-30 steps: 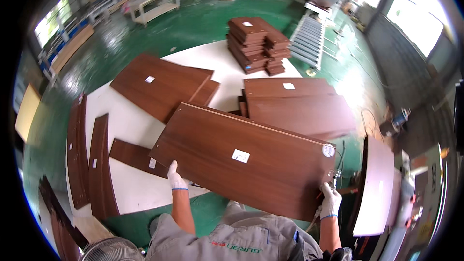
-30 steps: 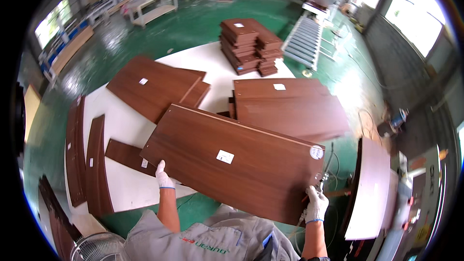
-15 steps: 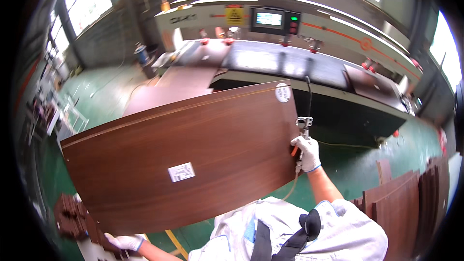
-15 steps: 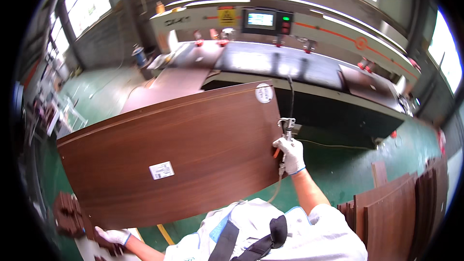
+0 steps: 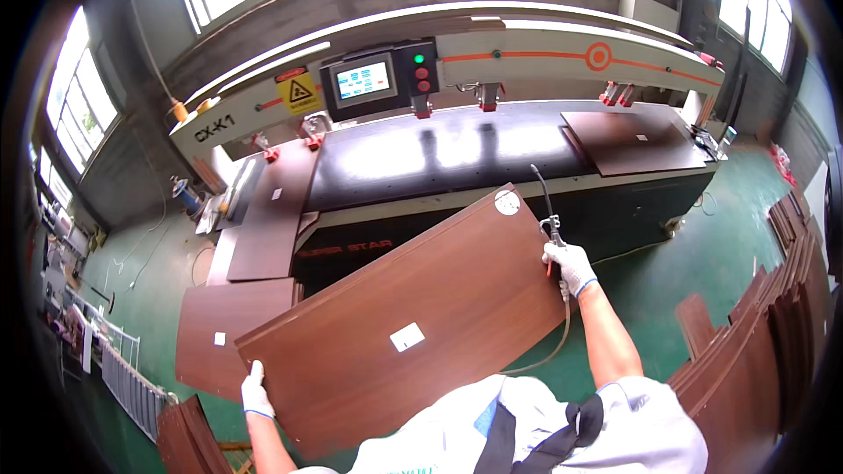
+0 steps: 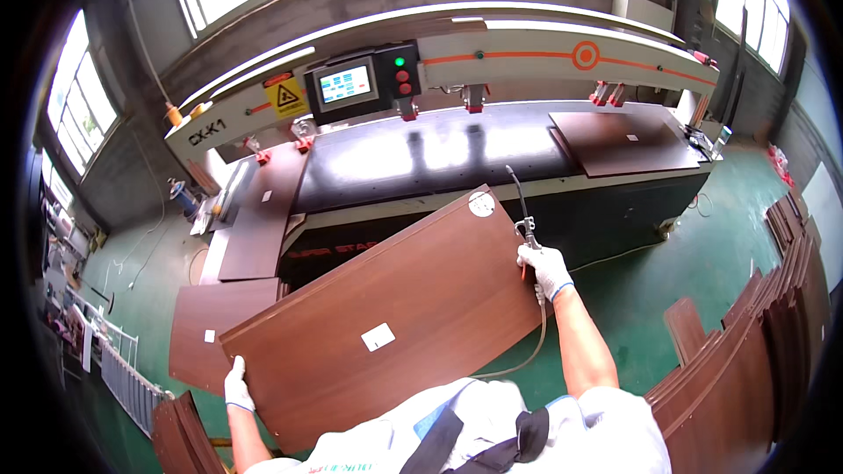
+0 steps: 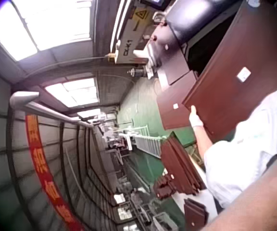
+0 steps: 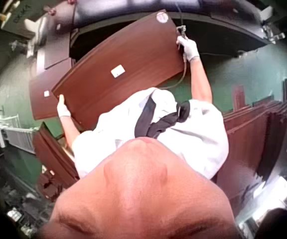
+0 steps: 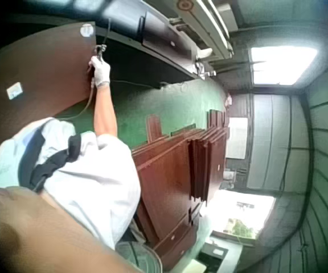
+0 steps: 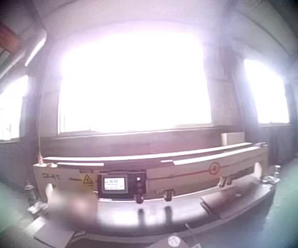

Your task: The person picks up wooden panels from a stack, uses an air duster to clean the surfaces and edges, and feeds the panels into a processing machine one at a time.

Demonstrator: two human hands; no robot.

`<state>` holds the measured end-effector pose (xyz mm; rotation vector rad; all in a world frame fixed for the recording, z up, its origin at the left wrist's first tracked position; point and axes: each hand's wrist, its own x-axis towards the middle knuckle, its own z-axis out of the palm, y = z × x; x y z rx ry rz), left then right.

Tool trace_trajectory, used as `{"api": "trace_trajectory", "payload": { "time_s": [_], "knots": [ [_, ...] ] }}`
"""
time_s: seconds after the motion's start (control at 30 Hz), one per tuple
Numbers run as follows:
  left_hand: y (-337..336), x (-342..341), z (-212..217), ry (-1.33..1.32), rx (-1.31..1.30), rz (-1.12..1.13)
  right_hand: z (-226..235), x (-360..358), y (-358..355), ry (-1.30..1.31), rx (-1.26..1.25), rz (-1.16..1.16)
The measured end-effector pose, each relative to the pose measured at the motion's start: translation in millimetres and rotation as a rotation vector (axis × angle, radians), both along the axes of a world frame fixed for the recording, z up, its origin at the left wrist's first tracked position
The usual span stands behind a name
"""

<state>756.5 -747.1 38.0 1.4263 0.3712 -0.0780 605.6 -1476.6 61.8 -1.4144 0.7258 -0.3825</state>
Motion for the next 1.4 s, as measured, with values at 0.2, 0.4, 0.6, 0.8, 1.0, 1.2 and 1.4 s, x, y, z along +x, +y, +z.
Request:
{"api": "trace_trajectory", "payload": {
  "time_s": [0.2, 0.4, 0.6, 0.8, 1.0, 1.2, 1.4],
  "knots": [
    [-72, 68, -46, 0.24, 0.092, 0.08, -44, 94, -95, 0.194, -0.064, 0.076],
    [-135, 51, -50, 0.29, 0.033, 0.199, -36, 222, -150, 0.44, -0.114, 0.256],
    [-240, -16, -67, 0.322, -0.084, 0.397, -38, 324, -213, 0.531, -0.333, 0.356],
    [-361, -30, -129, 0.378, -0.179, 0.52, -94, 329, -287, 0.445, -0.427, 0.422],
    [-522, 16, -176, 0.501, -0.321, 0.521, -87, 271, -295, 0.624, -0.529, 0.6],
    [-614, 83, -189, 0.461, -0.344, 0.591, -76, 248, -298, 0.583, -0.269, 0.539],
    [-665, 106, -187, 0.481, -0.359, 0.625, -94, 260, -308, 0.758, -0.609, 0.548]
  ]
}}
